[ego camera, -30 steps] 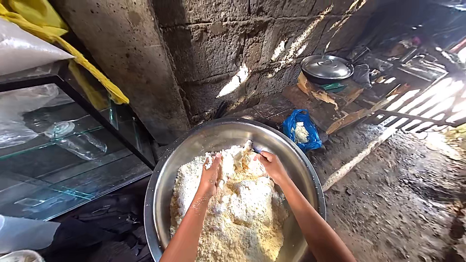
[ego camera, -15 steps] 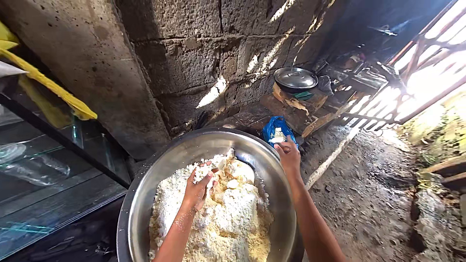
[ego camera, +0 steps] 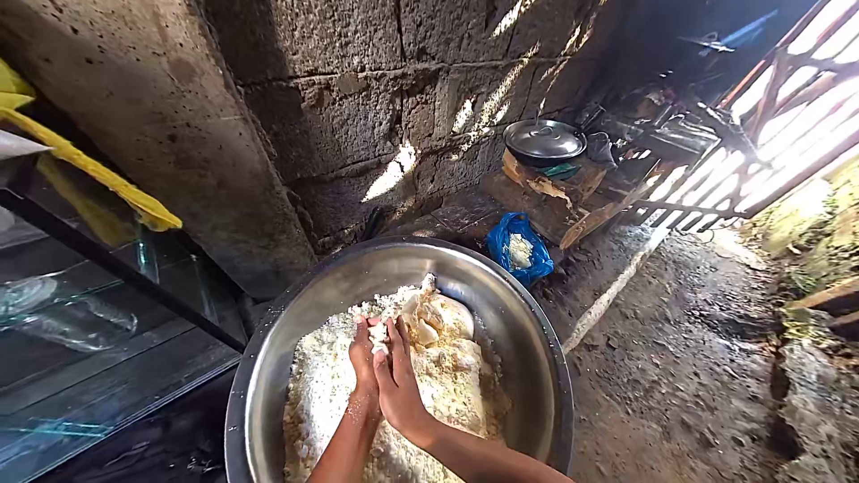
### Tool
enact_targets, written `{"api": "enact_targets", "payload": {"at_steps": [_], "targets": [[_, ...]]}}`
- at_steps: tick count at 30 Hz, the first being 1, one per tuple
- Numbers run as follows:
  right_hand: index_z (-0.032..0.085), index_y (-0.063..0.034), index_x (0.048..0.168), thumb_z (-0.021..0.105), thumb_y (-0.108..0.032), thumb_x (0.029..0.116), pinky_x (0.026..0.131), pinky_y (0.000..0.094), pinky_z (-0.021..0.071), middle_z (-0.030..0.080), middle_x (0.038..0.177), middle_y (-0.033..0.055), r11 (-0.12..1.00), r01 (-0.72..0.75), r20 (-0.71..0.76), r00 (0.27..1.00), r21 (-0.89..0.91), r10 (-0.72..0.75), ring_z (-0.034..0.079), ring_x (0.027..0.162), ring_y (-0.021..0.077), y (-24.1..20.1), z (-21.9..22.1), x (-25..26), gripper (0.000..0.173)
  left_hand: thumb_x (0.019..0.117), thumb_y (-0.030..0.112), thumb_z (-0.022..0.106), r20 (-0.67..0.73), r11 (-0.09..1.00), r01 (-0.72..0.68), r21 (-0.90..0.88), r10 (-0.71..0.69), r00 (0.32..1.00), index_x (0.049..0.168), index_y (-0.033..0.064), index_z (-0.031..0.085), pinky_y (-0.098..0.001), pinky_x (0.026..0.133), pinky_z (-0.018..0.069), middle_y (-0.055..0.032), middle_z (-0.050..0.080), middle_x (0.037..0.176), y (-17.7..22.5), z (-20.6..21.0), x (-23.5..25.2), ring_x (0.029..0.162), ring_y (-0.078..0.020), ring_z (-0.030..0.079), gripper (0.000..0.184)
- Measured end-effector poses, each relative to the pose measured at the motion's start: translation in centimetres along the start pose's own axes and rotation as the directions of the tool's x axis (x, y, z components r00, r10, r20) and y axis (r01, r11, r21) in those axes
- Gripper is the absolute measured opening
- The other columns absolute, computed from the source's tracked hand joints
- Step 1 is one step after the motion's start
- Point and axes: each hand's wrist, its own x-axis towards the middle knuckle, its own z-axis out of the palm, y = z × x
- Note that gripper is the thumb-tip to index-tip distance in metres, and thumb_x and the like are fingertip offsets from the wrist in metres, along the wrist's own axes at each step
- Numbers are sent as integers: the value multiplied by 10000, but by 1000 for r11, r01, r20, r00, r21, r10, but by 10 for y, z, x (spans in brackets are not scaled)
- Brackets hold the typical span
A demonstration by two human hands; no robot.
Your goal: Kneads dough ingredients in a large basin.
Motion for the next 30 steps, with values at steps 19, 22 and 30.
{"api": "enact_targets", "payload": {"at_steps": [19,22,30], "targets": [[630,-31,1094,445,-167,1102,397,185,347,559,670,-7,673,-516,-58,770,530,636,447,469,39,15,-84,78,229,1132,262,326,15,995,99,16,-99,995,1140,40,552,-151,373,342,14,546,639,40,-9,16,393,-17,392,317],[483,-134,776,381,-388,1115,375,211,294,351,511,-56,653,-526,-118,723,545,681,307,381,57,10,-93,87,435,1082,571,144,58,960,279,16,-279,959,929,99,563,-190,353,329,79,342,456,47,-13,22,332,-39,320,650],[606,76,1246,417,89,1023,917,341,588,677,1207,163,729,-618,325,783,296,531,708,992,212,14,-129,92,293,984,-149,478,102,957,258,132,-272,957,1350,-52,478,-322,893,590,-183,652,1145,51,-26,30,972,-222,704,379]]}}
